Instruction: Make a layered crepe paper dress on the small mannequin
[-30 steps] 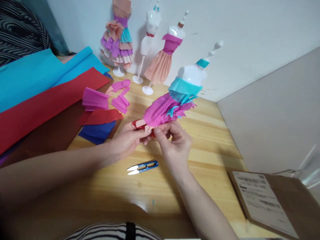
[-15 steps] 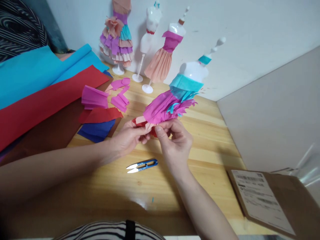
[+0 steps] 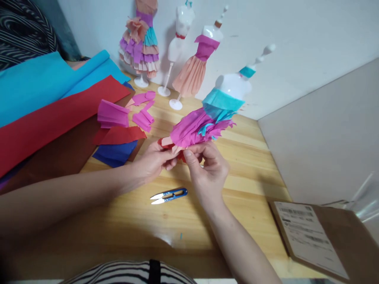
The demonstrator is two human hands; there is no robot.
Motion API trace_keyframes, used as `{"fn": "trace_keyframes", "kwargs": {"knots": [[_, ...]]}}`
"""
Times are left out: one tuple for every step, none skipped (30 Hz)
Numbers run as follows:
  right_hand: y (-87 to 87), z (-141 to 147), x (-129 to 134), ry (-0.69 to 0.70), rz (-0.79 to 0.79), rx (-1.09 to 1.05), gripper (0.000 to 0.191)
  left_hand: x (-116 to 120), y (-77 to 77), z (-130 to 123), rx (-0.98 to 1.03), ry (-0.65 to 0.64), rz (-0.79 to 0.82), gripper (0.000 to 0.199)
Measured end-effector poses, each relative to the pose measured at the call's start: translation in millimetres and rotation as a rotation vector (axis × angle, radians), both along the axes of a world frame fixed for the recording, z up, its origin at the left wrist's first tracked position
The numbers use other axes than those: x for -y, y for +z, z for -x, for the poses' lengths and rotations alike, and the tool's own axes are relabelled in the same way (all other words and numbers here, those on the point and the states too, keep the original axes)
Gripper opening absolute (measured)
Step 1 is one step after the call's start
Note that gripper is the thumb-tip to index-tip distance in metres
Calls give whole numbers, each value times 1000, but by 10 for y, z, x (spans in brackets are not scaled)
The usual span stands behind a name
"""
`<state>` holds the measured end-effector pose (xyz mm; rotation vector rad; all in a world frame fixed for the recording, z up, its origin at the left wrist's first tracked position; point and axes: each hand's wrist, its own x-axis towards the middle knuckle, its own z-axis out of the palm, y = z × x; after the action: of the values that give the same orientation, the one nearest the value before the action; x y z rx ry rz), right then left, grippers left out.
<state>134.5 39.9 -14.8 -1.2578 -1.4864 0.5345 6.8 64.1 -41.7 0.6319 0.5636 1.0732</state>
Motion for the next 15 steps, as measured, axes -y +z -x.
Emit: {"fn": "trace_keyframes", "kwargs": {"knots": [[-1, 2, 3, -2, -1, 2, 10, -1, -6, -4, 1, 4, -9, 22], [0, 3, 5, -3, -2, 3, 10, 0, -11, -6, 6, 4, -17, 22], [2, 5, 8, -4, -6, 6, 10, 4, -16, -6, 17, -2, -23, 22], [5, 6, 10, -4, -12, 12, 10, 8, -18, -4, 33, -12, -26, 22], [10, 7, 12, -3, -19, 23, 10, 13, -19, -1, 52, -30, -27, 22], [15, 7, 13, -2, -27, 39, 10, 18, -18, 3, 70, -52, -24, 23], [20, 7, 14, -1, -39, 59, 9, 22, -15, 7, 82, -75, -17, 23], [25, 6, 15, -1, -59, 85, 8, 24, -12, 11, 87, -93, -6, 24], [29, 5, 16, -3, -84, 120, 7, 25, -9, 14, 87, -100, 8, 25], [32, 5, 16, -6, -116, 165, 5, 24, -6, 17, 83, -100, 25, 25], [35, 5, 17, -12, -153, 221, 2, 21, -5, 19, 77, -93, 42, 26], [38, 7, 18, -18, -194, 285, 1, 18, -4, 20, 71, -84, 57, 27], [40, 10, 20, -24, -234, 347, 2, 16, -3, 22, 68, -75, 69, 27], [44, 15, 21, -31, -271, 398, 3, 13, -2, 24, 67, -68, 76, 27], [47, 20, 23, -35, -299, 433, 4, 11, 0, 27, 66, -61, 80, 28]]}}
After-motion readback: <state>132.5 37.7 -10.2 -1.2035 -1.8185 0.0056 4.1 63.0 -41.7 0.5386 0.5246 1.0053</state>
